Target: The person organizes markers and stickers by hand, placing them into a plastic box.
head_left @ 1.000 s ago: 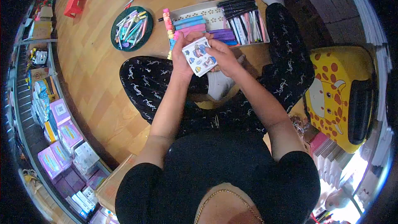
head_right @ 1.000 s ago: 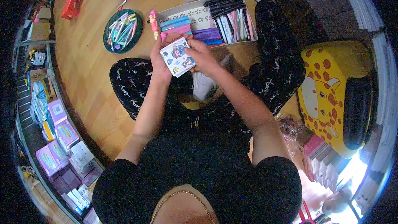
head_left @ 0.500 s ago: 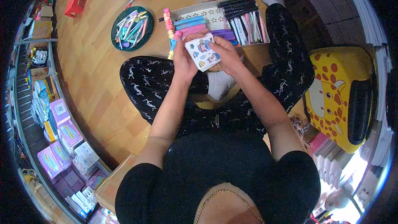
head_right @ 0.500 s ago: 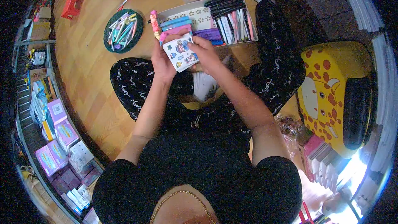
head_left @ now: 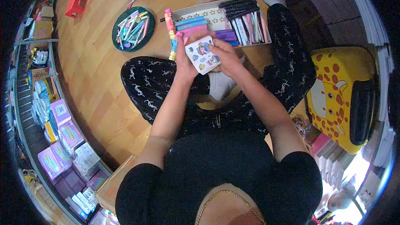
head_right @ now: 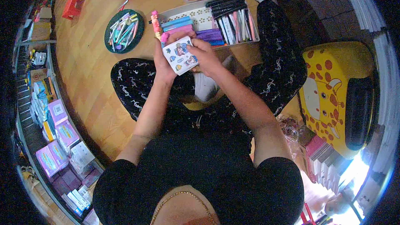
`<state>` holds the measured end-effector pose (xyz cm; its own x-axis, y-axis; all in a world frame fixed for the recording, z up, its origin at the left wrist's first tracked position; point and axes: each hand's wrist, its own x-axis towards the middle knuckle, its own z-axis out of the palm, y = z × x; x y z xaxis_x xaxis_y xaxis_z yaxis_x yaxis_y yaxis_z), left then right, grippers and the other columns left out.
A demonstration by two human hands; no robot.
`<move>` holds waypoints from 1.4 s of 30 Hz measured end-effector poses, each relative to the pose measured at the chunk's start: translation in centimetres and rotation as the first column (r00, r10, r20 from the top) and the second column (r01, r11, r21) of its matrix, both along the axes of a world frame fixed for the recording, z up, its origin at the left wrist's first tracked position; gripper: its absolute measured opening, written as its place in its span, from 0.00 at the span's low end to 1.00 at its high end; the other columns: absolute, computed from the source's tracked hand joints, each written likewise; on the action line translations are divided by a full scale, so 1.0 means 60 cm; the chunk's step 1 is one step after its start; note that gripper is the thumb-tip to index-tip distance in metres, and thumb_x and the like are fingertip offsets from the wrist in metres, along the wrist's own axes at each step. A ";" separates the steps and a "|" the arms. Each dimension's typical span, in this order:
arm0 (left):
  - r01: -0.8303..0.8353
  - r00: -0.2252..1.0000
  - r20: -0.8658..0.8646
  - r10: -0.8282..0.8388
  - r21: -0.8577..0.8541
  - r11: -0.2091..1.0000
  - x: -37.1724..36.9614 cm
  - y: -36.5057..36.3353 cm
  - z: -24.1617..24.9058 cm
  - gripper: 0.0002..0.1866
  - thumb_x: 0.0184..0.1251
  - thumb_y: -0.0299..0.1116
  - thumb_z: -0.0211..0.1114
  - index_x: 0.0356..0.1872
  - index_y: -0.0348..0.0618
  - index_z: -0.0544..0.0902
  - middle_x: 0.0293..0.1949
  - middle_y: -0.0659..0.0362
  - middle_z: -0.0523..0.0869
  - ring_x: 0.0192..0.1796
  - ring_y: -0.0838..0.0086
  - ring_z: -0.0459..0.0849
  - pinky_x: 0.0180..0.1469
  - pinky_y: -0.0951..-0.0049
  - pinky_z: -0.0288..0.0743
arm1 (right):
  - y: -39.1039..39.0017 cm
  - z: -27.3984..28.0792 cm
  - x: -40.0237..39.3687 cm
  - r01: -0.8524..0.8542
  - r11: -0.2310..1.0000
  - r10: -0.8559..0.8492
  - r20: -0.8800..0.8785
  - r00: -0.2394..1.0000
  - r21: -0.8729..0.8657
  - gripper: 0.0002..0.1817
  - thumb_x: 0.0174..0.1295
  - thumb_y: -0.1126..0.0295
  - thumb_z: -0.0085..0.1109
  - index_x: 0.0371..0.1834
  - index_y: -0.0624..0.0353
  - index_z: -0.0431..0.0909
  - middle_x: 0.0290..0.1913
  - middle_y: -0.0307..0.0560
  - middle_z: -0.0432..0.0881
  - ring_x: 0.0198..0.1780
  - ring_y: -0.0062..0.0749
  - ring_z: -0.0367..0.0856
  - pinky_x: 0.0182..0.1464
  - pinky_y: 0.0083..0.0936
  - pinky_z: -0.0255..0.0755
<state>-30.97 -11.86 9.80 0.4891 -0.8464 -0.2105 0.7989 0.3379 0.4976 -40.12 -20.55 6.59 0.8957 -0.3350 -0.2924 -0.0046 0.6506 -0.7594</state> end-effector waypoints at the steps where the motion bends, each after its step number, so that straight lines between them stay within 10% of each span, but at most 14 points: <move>1: 0.042 0.999 -0.004 -0.042 -0.010 0.999 -0.001 0.002 0.008 0.35 0.61 0.63 0.36 0.41 0.37 0.74 0.47 0.47 0.76 0.47 0.61 0.77 0.48 0.61 0.73 | 0.003 0.000 0.001 0.002 1.000 -0.002 0.000 1.000 0.000 0.09 0.61 0.70 0.47 0.42 0.60 0.71 0.33 0.38 0.78 0.29 0.17 0.77 0.28 0.15 0.71; 3: 0.084 0.996 -0.008 -0.084 -0.019 0.996 0.006 0.006 0.003 0.37 0.60 0.64 0.34 0.43 0.37 0.74 0.46 0.48 0.76 0.46 0.63 0.77 0.49 0.63 0.72 | 0.013 0.000 0.006 0.054 0.999 -0.054 -0.032 0.998 0.003 0.08 0.60 0.67 0.48 0.37 0.58 0.73 0.26 0.37 0.77 0.20 0.18 0.75 0.12 0.17 0.65; 13: 0.155 0.988 0.033 -0.154 -0.027 0.988 0.015 0.007 -0.023 0.34 0.63 0.61 0.34 0.43 0.37 0.73 0.44 0.50 0.77 0.44 0.64 0.78 0.45 0.65 0.74 | 0.016 -0.004 0.001 0.060 0.995 -0.056 -0.048 0.997 0.082 0.08 0.60 0.66 0.48 0.36 0.57 0.73 0.25 0.37 0.77 0.19 0.18 0.75 0.09 0.16 0.62; 18: 0.025 0.999 0.043 -0.027 0.048 0.999 0.008 0.016 -0.026 0.29 0.66 0.55 0.36 0.45 0.37 0.73 0.43 0.52 0.78 0.44 0.68 0.79 0.45 0.67 0.75 | 0.007 -0.014 0.003 0.108 0.978 -0.124 -0.082 0.989 -0.181 0.08 0.61 0.72 0.47 0.40 0.62 0.71 0.31 0.37 0.77 0.29 0.15 0.75 0.29 0.15 0.69; 23: -0.094 0.909 0.405 -0.095 0.422 0.902 0.009 0.023 -0.062 0.13 0.64 0.37 0.54 0.41 0.36 0.74 0.32 0.60 0.79 0.33 0.80 0.78 0.34 0.79 0.73 | 0.000 -0.043 0.006 0.116 0.893 -0.160 -0.065 0.985 -0.434 0.07 0.60 0.75 0.46 0.40 0.64 0.71 0.33 0.38 0.76 0.33 0.13 0.73 0.35 0.14 0.68; 42: -0.068 0.909 0.410 -0.069 0.310 0.948 0.054 0.049 -0.083 0.10 0.65 0.35 0.52 0.41 0.40 0.71 0.33 0.63 0.76 0.35 0.82 0.75 0.35 0.80 0.70 | -0.044 0.003 0.026 -0.092 0.771 0.029 -0.109 0.994 -0.630 0.07 0.53 0.79 0.56 0.35 0.61 0.72 0.30 0.36 0.77 0.32 0.15 0.74 0.33 0.15 0.68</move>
<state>-27.72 -8.92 4.81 0.5888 -0.7712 -0.2421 0.4993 0.1114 0.8592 -38.57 -23.21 6.79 0.9015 -0.4181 -0.1114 -0.1143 0.0181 -0.9933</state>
